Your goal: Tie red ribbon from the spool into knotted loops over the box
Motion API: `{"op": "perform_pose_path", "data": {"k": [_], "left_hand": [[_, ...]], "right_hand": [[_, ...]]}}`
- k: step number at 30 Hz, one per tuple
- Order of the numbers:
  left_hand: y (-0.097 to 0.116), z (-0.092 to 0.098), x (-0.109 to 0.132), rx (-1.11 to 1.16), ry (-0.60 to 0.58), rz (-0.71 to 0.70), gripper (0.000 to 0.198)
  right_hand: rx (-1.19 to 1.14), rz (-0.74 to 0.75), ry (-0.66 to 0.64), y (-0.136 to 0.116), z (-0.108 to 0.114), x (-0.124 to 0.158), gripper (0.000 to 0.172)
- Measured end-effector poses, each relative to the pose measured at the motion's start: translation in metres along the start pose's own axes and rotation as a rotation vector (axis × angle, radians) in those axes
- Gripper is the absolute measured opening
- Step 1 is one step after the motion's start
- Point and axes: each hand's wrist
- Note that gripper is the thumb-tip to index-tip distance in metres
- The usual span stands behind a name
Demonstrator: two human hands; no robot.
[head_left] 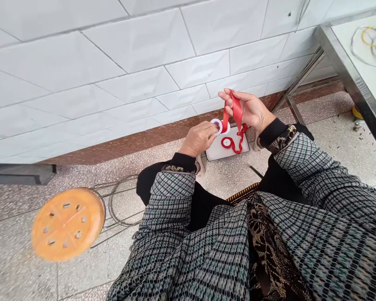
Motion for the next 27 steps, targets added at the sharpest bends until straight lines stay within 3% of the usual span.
{"op": "perform_pose_path", "data": {"k": [6, 10, 15, 22, 27], "left_hand": [[0.008, -0.001, 0.001, 0.344, 0.004, 0.078, 0.017], [0.015, 0.008, -0.002, 0.552, 0.038, 0.236, 0.022], [0.018, 0.011, -0.008, 0.729, 0.101, 0.298, 0.031], [0.012, -0.002, -0.005, 0.725, 0.287, 0.322, 0.033], [0.019, 0.0, -0.008, 0.794, 0.148, 0.255, 0.035]], "right_hand": [[0.094, -0.077, 0.139, -0.003, 0.009, -0.009, 0.016], [0.217, -0.144, 0.17, 0.003, 0.009, -0.009, 0.017], [0.235, -0.241, 0.154, 0.014, 0.005, -0.007, 0.021], [0.239, -0.152, 0.048, 0.02, 0.004, -0.008, 0.015], [0.237, -0.191, -0.013, 0.02, -0.001, -0.003, 0.021]]}}
Point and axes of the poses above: each hand's wrist, its own x-axis away from the middle knuckle, its own z-axis out of the back of the hand, y = z × x, and after that the axes turned 11 degrees about y, right-handed
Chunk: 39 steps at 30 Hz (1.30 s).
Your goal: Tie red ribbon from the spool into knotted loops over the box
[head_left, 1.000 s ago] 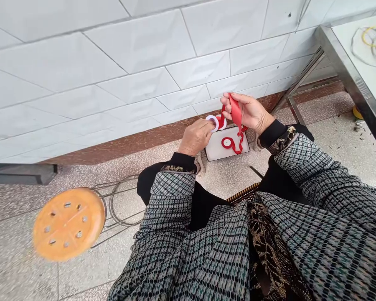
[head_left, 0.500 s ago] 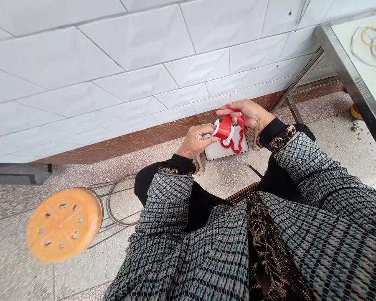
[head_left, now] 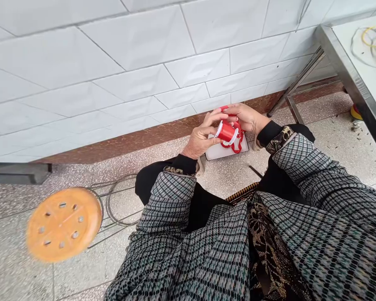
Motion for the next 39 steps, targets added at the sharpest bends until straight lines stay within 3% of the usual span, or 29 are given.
{"op": "perform_pose_path", "data": {"k": [4, 8, 11, 13, 15, 17, 19, 22, 24, 30, 33, 39], "left_hand": [[0.008, -0.005, 0.002, 0.059, 0.042, 0.043, 0.027], [0.001, -0.008, 0.005, 0.119, 0.233, 0.061, 0.033], [-0.009, -0.009, 0.004, 0.07, 0.375, 0.077, 0.035], [-0.014, -0.01, 0.003, 0.025, 0.453, 0.121, 0.038], [-0.017, -0.011, 0.001, -0.003, 0.511, 0.159, 0.039], [-0.018, -0.011, -0.001, -0.021, 0.552, 0.172, 0.036], [-0.02, -0.012, -0.002, -0.046, 0.586, 0.175, 0.029], [-0.024, -0.013, -0.003, -0.088, 0.635, 0.186, 0.022], [-0.027, -0.014, -0.003, -0.104, 0.662, 0.183, 0.022], [-0.035, -0.018, -0.004, -0.103, 0.744, 0.178, 0.025], [-0.036, -0.016, -0.004, -0.121, 0.787, 0.192, 0.025], [-0.035, 0.002, -0.004, -0.303, 0.812, 0.102, 0.022]], "right_hand": [[-0.053, -0.092, 0.01, 0.002, -0.001, -0.003, 0.026], [-0.026, -0.172, 0.043, 0.007, 0.003, -0.013, 0.026], [0.186, -0.143, 0.163, 0.012, 0.008, -0.023, 0.03], [0.435, 0.022, 0.288, 0.015, 0.012, -0.03, 0.023], [0.694, 0.319, 0.439, 0.015, 0.016, -0.035, 0.008], [0.802, 0.603, 0.5, 0.016, 0.016, -0.038, 0.019], [0.713, 0.697, 0.391, 0.018, 0.012, -0.039, 0.027], [0.502, 0.603, 0.13, 0.025, 0.002, -0.037, 0.025], [0.457, 0.553, 0.04, 0.032, -0.005, -0.035, 0.02], [0.453, 0.522, 0.001, 0.052, -0.02, -0.032, 0.01], [0.435, 0.487, -0.005, 0.057, -0.027, -0.029, 0.02], [0.265, 0.263, -0.135, 0.056, -0.037, -0.012, 0.025]]}}
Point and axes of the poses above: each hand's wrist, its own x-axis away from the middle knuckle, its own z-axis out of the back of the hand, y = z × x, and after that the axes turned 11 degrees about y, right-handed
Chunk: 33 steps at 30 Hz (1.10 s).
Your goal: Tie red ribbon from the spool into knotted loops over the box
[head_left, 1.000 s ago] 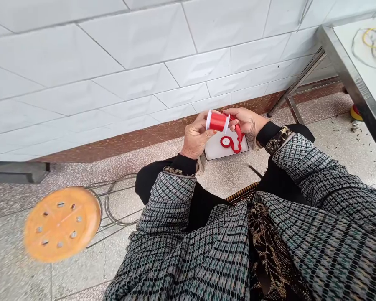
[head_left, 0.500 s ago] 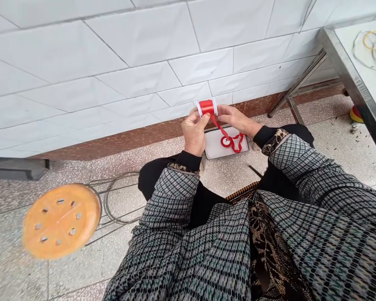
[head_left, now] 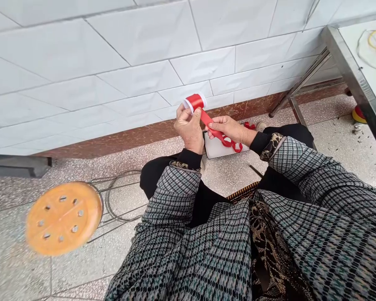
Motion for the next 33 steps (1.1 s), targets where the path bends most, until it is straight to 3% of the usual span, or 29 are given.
{"op": "perform_pose_path", "data": {"k": [8, 19, 27, 33], "left_hand": [[-0.012, 0.01, -0.005, 0.03, -0.018, 0.01, 0.018], [-0.002, 0.005, 0.001, 0.089, -0.138, 0.086, 0.015], [0.01, 0.012, -0.008, -0.021, -0.258, -0.065, 0.034], [0.001, 0.014, -0.011, -0.081, -0.336, -0.134, 0.037]], "right_hand": [[-0.044, 0.12, -0.15, -0.015, 0.016, 0.003, 0.031], [-0.189, 0.088, -0.084, -0.027, 0.017, 0.006, 0.027], [-0.242, 0.018, -0.062, -0.037, 0.022, 0.008, 0.029], [-0.177, -0.027, -0.071, -0.032, 0.025, 0.004, 0.024]]}}
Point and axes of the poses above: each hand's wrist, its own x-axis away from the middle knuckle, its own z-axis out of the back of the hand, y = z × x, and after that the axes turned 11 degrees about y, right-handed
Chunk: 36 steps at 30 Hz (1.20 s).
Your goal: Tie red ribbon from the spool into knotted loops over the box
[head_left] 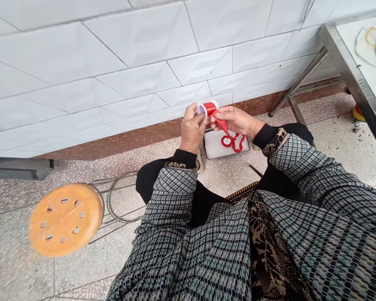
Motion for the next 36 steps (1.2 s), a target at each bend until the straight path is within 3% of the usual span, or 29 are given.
{"op": "perform_pose_path", "data": {"k": [17, 22, 30, 36], "left_hand": [[0.004, 0.001, 0.003, -0.24, -0.022, -0.015, 0.03], [0.006, 0.002, 0.001, -0.228, -0.032, 0.032, 0.02], [0.018, 0.004, 0.004, 0.035, -0.148, 0.165, 0.01], [0.026, 0.004, 0.009, 0.379, -0.27, 0.443, 0.021]], "right_hand": [[-0.363, -0.105, 0.084, -0.014, 0.012, -0.004, 0.022], [-0.343, -0.01, 0.154, -0.024, 0.016, -0.003, 0.014], [-0.172, 0.159, 0.34, -0.03, 0.039, -0.017, 0.017], [-0.035, -0.049, 0.479, -0.02, 0.06, -0.028, 0.016]]}}
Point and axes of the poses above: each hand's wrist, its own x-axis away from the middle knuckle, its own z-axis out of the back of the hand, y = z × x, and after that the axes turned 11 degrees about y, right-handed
